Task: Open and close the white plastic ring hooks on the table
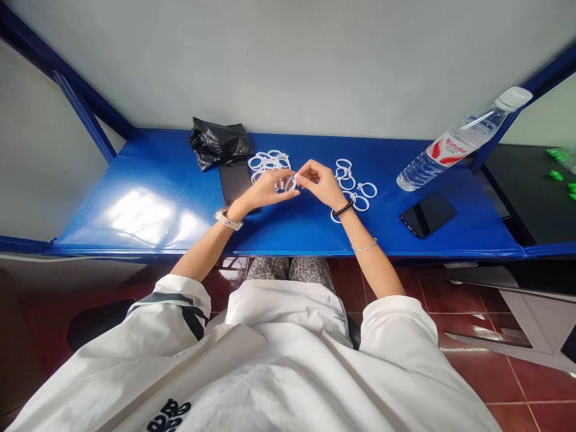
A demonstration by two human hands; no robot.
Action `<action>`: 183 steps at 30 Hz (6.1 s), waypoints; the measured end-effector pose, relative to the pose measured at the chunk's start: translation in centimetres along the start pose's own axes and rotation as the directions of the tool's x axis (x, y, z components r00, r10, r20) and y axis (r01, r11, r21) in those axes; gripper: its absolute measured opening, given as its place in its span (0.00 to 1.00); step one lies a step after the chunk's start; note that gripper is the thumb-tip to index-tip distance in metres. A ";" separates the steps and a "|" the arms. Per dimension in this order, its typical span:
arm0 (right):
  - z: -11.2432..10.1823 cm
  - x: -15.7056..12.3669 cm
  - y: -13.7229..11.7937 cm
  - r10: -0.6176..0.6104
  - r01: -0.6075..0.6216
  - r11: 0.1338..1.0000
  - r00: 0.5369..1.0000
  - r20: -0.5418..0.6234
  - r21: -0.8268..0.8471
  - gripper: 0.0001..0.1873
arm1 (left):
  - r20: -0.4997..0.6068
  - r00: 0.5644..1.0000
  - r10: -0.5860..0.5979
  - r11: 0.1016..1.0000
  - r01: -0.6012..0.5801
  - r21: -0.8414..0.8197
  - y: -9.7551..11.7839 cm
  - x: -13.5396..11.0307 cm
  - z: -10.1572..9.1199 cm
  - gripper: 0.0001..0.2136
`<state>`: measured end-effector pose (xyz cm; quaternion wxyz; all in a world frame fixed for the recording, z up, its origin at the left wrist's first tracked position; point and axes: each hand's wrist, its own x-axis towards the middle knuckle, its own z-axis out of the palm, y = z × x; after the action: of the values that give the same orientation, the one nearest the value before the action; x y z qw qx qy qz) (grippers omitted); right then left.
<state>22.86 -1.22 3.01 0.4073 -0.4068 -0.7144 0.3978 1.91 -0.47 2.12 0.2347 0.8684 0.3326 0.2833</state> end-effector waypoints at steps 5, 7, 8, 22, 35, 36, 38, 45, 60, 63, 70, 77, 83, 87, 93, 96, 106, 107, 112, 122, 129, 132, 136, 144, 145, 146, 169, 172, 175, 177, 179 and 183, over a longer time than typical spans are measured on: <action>-0.1 0.0 0.1 -0.046 0.045 0.998 0.999 -0.027 -0.032 0.30 | -0.011 1.000 0.014 0.999 -0.014 -0.046 -0.3 0.1 0.4 0.26; -0.1 0.0 0.2 -0.049 0.048 0.998 0.998 -0.027 -0.039 0.30 | -0.015 1.000 0.022 0.998 -0.023 -0.055 -0.3 0.1 0.5 0.29; -0.2 0.0 0.2 -0.047 0.046 0.998 0.999 -0.023 -0.042 0.30 | -0.015 1.000 0.024 0.998 -0.025 -0.055 -0.2 0.1 0.5 0.30; -0.1 -0.2 0.3 -0.062 0.062 0.997 0.998 -0.005 -0.048 0.30 | -0.080 0.996 0.034 0.998 -0.039 -0.054 0.2 0.0 0.4 0.32; 0.1 -0.2 1.2 -0.049 0.085 0.973 0.984 0.169 -0.213 0.18 | -0.043 0.998 -0.050 0.993 0.055 0.104 -0.1 -0.1 0.9 0.07; 0.2 -0.1 1.3 -0.053 0.093 0.967 0.984 0.172 -0.238 0.17 | -0.036 0.998 -0.051 0.993 0.054 0.101 -0.1 -0.1 0.9 0.06; 0.2 -0.1 1.5 -0.064 0.109 0.955 0.984 0.168 -0.276 0.15 | -0.033 0.998 -0.052 0.994 0.054 0.094 -0.1 -0.1 1.0 0.07; 0.4 -0.2 1.4 -0.115 0.144 0.923 0.988 0.101 -0.357 0.19 | -0.083 0.996 -0.039 0.998 0.042 0.036 0.0 0.0 0.7 0.08; 1.5 -0.5 1.8 -0.273 0.260 0.859 0.961 0.037 -0.440 0.28 | -0.262 0.951 -0.161 0.895 0.029 -0.446 -0.8 0.1 0.0 0.31; 1.9 -0.6 1.8 -0.284 0.283 0.856 0.957 0.065 -0.433 0.27 | -0.257 0.956 -0.145 0.871 0.000 -0.492 -0.9 0.2 0.0 0.32; 2.4 -1.0 1.3 -0.298 0.291 0.868 0.953 0.049 -0.401 0.25 | -0.223 0.963 -0.149 0.850 0.010 -0.527 -0.7 0.3 0.3 0.32; 2.7 -1.0 1.5 -0.270 0.270 0.844 0.960 0.068 -0.463 0.29 | -0.296 0.946 -0.133 0.913 0.001 -0.407 -0.6 0.3 1.0 0.29; 2.8 -0.8 2.2 -0.213 0.230 0.780 0.972 0.099 -0.581 0.35 | -0.358 0.929 -0.091 0.952 -0.025 -0.306 -0.1 0.2 1.3 0.29; 2.8 -0.7 2.4 -0.143 0.213 0.766 0.976 0.163 -0.607 0.34 | -0.349 0.935 -0.060 0.967 -0.032 -0.252 0.1 0.1 1.5 0.28; 2.7 -0.9 2.1 -0.155 0.232 0.784 0.971 0.181 -0.575 0.25 | -0.356 0.933 0.053 0.989 -0.099 -0.114 -0.2 0.1 1.8 0.26; 2.7 -0.9 2.1 -0.183 0.259 0.767 0.965 0.187 -0.587 0.26 | -0.366 0.922 0.125 0.990 -0.138 -0.010 -0.4 0.1 1.9 0.25; 2.5 -1.0 2.1 -0.213 0.277 0.710 0.961 0.179 -0.648 0.30 | -0.363 0.916 0.170 0.985 -0.152 0.077 -0.8 -0.1 1.9 0.25; 2.5 -1.0 2.0 -0.217 0.280 0.711 0.960 0.177 -0.645 0.31 | -0.359 0.919 0.161 0.987 -0.144 0.072 -0.7 -0.1 1.9 0.25; 2.5 -1.0 1.7 -0.238 0.289 0.719 0.957 0.167 -0.632 0.32 | -0.349 0.927 0.135 0.991 -0.126 0.049 -0.4 -0.1 1.7 0.25; 2.5 -1.1 1.8 -0.214 0.273 0.719 0.962 0.170 -0.640 0.29 | -0.347 0.925 0.153 0.988 -0.131 0.087 -0.8 -0.2 1.8 0.26; 2.5 -1.1 1.8 -0.207 0.273 0.719 0.962 0.178 -0.639 0.29 | -0.358 0.923 0.143 0.990 -0.131 0.059 -0.6 -0.2 1.7 0.26; 2.6 -1.1 1.7 -0.216 0.279 0.724 0.960 0.176 -0.632 0.28 | -0.355 0.925 0.134 0.991 -0.125 0.048 -0.5 -0.2 1.6 0.27; 2.6 -1.1 1.8 -0.219 0.277 0.725 0.961 0.170 -0.630 0.27 | -0.351 0.929 0.119 0.993 -0.114 0.033 -0.5 -0.2 1.6 0.27; 2.6 -1.0 1.8 -0.188 0.259 0.712 0.966 0.179 -0.652 0.26 | -0.347 0.933 0.095 0.995 -0.098 0.008 -0.3 -0.1 1.5 0.28; 2.6 -1.0 1.8 -0.182 0.253 0.709 0.967 0.175 -0.659 0.26 | -0.341 0.936 0.087 0.996 -0.092 0.002 -0.3 -0.1 1.5 0.27; 2.6 -1.0 1.8 -0.177 0.247 0.706 0.969 0.172 -0.664 0.25 | -0.332 0.940 0.078 0.996 -0.085 -0.005 -0.3 -0.1 1.5 0.27; 0.8 -0.2 1.9 -0.104 0.141 0.607 0.990 0.097 -0.782 0.16 | -0.214 0.977 0.011 0.999 -0.018 -0.031 -2.5 0.0 0.3 0.09; 0.6 -0.2 1.8 -0.103 0.125 0.627 0.992 0.076 -0.769 0.18 | -0.166 0.986 0.011 1.000 -0.014 -0.017 -2.3 0.0 0.5 0.07; 0.5 -0.2 1.8 -0.127 0.129 0.639 0.990 0.062 -0.758 0.19 | -0.116 0.993 -0.011 1.000 0.013 0.016 -1.8 0.0 0.8 0.07; 0.5 -0.2 1.7 -0.127 0.130 0.633 0.990 0.063 -0.763 0.20 | -0.088 0.995 -0.048 0.997 0.053 0.056 -1.4 0.0 0.9 0.07; 0.7 -0.3 1.5 -0.111 0.121 0.629 0.992 0.065 -0.768 0.20 | -0.072 0.994 -0.088 0.991 0.095 0.097 -0.9 0.0 0.9 0.09; 0.7 -0.5 0.9 -0.081 0.104 0.677 0.994 0.067 -0.729 0.22 | -0.080 0.990 -0.120 0.980 0.130 0.148 -0.3 0.0 0.5 0.12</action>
<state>22.61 -1.48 1.84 0.2203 -0.4930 -0.8391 0.0649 2.09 -0.39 1.59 0.1727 0.8507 0.4154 0.2720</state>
